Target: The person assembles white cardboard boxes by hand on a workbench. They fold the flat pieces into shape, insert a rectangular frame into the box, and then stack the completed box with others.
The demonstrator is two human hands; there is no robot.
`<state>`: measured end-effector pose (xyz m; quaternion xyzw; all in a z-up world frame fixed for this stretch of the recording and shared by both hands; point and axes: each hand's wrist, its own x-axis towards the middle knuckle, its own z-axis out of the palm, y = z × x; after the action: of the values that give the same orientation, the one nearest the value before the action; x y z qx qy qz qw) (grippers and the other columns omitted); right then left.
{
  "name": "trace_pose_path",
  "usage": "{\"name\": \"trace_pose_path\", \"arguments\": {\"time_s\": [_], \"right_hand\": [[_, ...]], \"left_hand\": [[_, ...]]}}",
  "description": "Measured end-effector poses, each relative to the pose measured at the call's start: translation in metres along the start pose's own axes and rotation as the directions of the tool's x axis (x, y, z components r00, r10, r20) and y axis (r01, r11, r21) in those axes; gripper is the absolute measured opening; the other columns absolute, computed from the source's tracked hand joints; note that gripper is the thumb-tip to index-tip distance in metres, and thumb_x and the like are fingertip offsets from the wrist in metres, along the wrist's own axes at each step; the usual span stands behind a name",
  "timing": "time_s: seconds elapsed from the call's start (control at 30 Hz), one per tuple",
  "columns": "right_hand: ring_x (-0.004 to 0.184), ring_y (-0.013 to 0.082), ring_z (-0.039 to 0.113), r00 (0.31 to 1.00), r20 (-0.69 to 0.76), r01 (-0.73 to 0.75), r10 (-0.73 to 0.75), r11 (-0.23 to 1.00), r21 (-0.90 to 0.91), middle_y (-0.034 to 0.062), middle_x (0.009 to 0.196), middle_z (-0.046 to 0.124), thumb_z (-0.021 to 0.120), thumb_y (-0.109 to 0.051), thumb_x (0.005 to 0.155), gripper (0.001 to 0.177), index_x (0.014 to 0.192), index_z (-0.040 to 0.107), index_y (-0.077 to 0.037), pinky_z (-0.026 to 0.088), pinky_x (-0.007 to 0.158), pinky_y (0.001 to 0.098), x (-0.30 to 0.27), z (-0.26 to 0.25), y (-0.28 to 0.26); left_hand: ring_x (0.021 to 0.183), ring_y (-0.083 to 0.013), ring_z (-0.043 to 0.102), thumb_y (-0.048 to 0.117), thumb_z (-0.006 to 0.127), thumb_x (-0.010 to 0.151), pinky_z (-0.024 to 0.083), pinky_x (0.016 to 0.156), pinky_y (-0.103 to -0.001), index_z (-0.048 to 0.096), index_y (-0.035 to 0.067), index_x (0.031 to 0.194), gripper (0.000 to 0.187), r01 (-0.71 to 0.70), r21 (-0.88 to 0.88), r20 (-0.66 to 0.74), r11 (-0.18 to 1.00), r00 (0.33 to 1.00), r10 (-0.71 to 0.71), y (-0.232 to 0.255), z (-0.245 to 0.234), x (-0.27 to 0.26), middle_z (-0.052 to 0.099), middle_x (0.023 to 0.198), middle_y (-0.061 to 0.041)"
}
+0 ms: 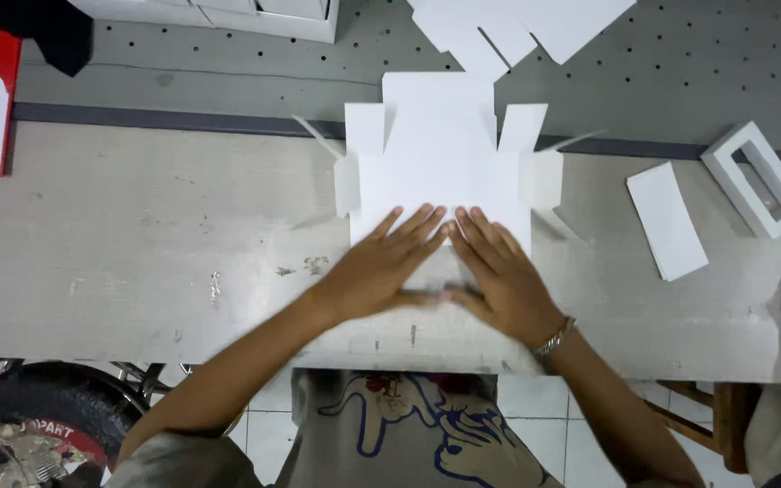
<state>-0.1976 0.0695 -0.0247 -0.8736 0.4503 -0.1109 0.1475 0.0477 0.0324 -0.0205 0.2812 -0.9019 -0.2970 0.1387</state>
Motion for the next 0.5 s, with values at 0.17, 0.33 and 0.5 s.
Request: {"name": "trace_pose_path", "arguments": {"time_s": [0.17, 0.33, 0.5], "right_hand": [[0.154, 0.0313, 0.026, 0.997, 0.023, -0.078, 0.077, 0.996, 0.046, 0.0138, 0.166, 0.032, 0.054, -0.044, 0.101, 0.069, 0.157, 0.037, -0.007, 0.02, 0.124, 0.0486, -0.005, -0.013, 0.004], [0.157, 0.0297, 0.014, 0.979, 0.143, -0.135, 0.143, 0.989, -0.066, 0.0154, 0.171, 0.018, 0.048, -0.051, 0.103, 0.078, 0.163, 0.024, -0.006, 0.009, 0.125, 0.0503, -0.024, -0.023, 0.003], [0.136, 0.0304, 0.054, 0.994, -0.006, -0.105, 0.109, 0.944, -0.312, 0.0136, 0.146, 0.056, 0.058, -0.041, 0.101, 0.058, 0.148, 0.055, -0.006, 0.041, 0.108, 0.0461, -0.006, -0.018, -0.002]], "left_hand": [[0.152, -0.0296, 0.031, 0.043, 0.052, 0.103, 0.019, 0.126, -0.05, 0.039, 0.012, 0.156, 0.062, -0.008, 0.092, -0.071, 0.996, 0.997, 0.015, -0.005, -0.004, -0.002, 0.034, 0.164, -0.014], [0.151, -0.0262, 0.032, 0.043, 0.05, 0.105, 0.022, 0.126, -0.043, 0.046, 0.017, 0.154, 0.055, 0.007, 0.17, -0.078, 0.985, 0.997, 0.006, -0.005, -0.012, -0.014, 0.035, 0.164, -0.01], [0.136, -0.0335, 0.05, 0.035, 0.062, 0.101, 0.045, 0.115, -0.045, 0.06, 0.011, 0.14, 0.046, 0.023, 0.249, -0.303, 0.968, 0.952, 0.055, -0.023, 0.008, -0.016, 0.054, 0.141, -0.014]]}}
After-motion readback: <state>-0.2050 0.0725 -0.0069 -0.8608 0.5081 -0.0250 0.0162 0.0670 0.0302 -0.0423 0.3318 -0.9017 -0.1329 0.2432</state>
